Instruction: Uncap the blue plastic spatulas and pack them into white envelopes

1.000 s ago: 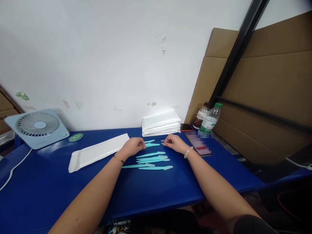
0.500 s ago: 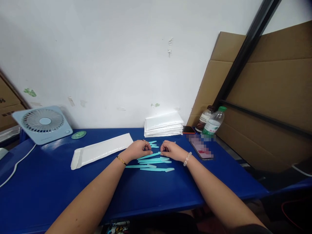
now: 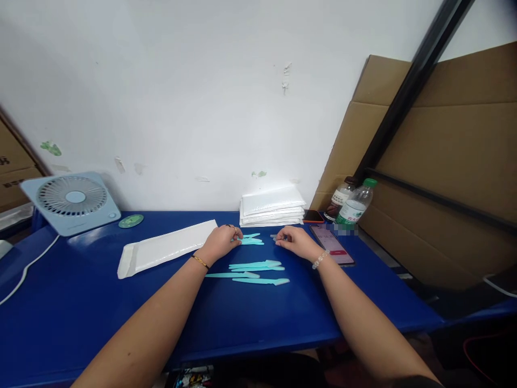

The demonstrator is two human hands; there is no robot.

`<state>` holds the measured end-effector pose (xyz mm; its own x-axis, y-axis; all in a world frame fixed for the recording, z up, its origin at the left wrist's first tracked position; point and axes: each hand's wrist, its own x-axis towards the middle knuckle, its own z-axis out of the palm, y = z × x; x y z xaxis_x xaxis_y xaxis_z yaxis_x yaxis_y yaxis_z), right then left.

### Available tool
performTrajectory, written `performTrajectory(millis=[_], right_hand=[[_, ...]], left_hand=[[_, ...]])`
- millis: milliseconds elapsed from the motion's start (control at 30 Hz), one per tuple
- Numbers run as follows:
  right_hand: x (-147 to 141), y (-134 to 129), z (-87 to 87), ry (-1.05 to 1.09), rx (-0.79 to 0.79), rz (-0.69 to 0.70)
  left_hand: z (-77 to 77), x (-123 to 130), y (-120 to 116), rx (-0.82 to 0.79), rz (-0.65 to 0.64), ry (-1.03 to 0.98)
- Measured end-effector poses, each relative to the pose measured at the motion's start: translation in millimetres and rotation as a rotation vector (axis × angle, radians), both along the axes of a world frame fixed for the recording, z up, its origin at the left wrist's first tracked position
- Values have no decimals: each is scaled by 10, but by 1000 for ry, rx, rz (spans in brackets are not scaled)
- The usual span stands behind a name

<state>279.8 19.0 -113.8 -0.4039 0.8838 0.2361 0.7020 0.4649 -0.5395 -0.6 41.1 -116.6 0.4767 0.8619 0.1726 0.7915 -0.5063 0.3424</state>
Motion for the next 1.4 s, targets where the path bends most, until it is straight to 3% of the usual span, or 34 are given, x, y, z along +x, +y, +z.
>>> performTrajectory(millis=[133, 200, 333, 433, 633, 733, 833, 967, 1133, 1267, 1400], right_hand=[[-57, -136, 67, -28, -94, 285], [-111, -167, 55, -67, -153, 349], [-183, -151, -10, -32, -219, 255], [-214, -142, -25, 26, -225, 183], [-234, -95, -33, 150, -196, 99], [-138, 2, -77, 167, -149, 2], [-14, 77, -108, 134, -98, -100], [19, 32, -70, 55, 34, 3], [-139, -99, -45, -96, -44, 206], [-252, -127, -85, -101, -46, 184], [-266, -123, -69, -46, -78, 133]], left_hand=[[43, 32, -56, 0, 7, -64], [103, 73, -122, -64, -38, -120], [177, 157, -243, -271, -188, -168], [158, 205, -272, -303, -240, -130], [141, 203, -216, -105, -209, -18], [138, 124, -141, 20, -121, 64], [96, 41, -64, 42, -33, 110], [55, 19, -43, 56, 10, 67], [99, 117, -154, -2, -73, -50], [89, 221, -239, -115, -218, -16], [67, 250, -228, -110, -212, 39]])
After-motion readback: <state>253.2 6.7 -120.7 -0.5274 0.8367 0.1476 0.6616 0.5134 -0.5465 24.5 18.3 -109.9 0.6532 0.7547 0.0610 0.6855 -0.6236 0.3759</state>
